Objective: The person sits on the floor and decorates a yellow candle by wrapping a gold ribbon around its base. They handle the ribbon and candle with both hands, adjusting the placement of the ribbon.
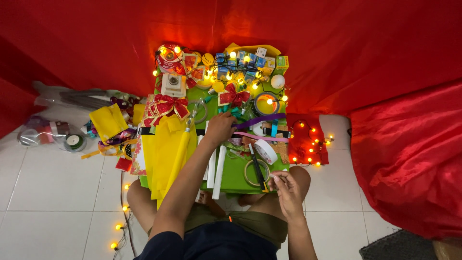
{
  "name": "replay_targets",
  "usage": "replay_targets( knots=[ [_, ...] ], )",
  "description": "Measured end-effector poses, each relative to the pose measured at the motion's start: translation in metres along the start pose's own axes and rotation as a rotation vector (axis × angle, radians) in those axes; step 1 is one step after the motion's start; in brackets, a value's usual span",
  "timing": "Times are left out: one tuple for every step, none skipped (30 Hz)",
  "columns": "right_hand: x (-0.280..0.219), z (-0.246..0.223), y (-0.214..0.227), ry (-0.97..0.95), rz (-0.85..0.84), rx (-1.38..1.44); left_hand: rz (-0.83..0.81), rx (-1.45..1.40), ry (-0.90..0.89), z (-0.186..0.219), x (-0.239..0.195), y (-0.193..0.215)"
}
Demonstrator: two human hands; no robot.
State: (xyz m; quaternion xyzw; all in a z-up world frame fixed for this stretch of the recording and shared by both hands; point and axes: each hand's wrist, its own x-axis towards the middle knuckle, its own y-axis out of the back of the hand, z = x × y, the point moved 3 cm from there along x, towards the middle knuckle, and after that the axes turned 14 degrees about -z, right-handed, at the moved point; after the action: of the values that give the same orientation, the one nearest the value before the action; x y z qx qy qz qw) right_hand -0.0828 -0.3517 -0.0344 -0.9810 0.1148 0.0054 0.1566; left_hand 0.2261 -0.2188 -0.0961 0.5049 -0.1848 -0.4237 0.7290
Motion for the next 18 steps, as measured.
replay_targets(
  knots=[
    [0.000, 0.001, 0.001, -0.003, 0.003, 0.001, -0.004, -0.001, 0.000, 0.003, -0.003, 0.007],
    [-0.001, 0.002, 0.002, -0.014, 0.020, 0.000, -0.032, -0.060, 0.015, 0.006, -0.007, 0.014],
    [-0.002, 0.003, 0.003, -0.024, 0.037, -0.002, -0.061, -0.118, 0.030, 0.009, -0.010, 0.021],
    [-0.002, 0.002, 0.003, -0.027, 0.039, 0.000, -0.064, -0.119, 0.030, 0.007, -0.011, 0.022],
    [-0.002, 0.002, 0.003, -0.025, 0.039, -0.008, -0.033, -0.152, 0.008, 0.005, -0.013, 0.023],
    [-0.002, 0.002, 0.003, -0.023, 0.035, -0.016, 0.000, -0.184, -0.012, 0.002, -0.015, 0.026],
    [-0.003, 0.001, 0.002, -0.026, 0.034, -0.015, -0.001, -0.186, -0.009, 0.002, -0.022, 0.030],
    [-0.002, 0.001, 0.002, -0.025, 0.041, -0.018, 0.068, -0.258, -0.023, 0.000, -0.030, 0.037],
    [-0.002, 0.000, 0.002, -0.025, 0.048, -0.020, 0.137, -0.330, -0.037, -0.001, -0.038, 0.044],
    [-0.003, 0.000, 0.001, -0.029, 0.042, -0.019, 0.139, -0.331, -0.029, -0.002, -0.051, 0.051],
    [-0.003, 0.000, -0.001, -0.020, 0.030, -0.035, 0.183, -0.359, 0.001, -0.003, -0.064, 0.060],
    [-0.002, -0.001, -0.003, -0.009, 0.018, -0.050, 0.227, -0.385, 0.030, -0.005, -0.077, 0.068],
    [-0.001, 0.000, -0.004, -0.012, 0.011, -0.047, 0.230, -0.384, 0.037, -0.007, -0.088, 0.071],
    [0.000, 0.002, -0.005, -0.026, 0.005, -0.054, 0.264, -0.414, 0.041, -0.010, -0.099, 0.074],
    [0.001, 0.003, -0.007, -0.040, 0.000, -0.061, 0.299, -0.443, 0.044, -0.012, -0.111, 0.078],
    [0.003, 0.004, -0.010, -0.045, -0.004, -0.059, 0.298, -0.444, 0.051, -0.009, -0.125, 0.086],
    [0.004, 0.004, -0.013, -0.042, -0.024, -0.062, 0.338, -0.464, 0.022, -0.004, -0.140, 0.096],
    [0.007, 0.003, -0.017, -0.038, -0.044, -0.066, 0.379, -0.483, -0.009, 0.000, -0.155, 0.107]
  ],
)
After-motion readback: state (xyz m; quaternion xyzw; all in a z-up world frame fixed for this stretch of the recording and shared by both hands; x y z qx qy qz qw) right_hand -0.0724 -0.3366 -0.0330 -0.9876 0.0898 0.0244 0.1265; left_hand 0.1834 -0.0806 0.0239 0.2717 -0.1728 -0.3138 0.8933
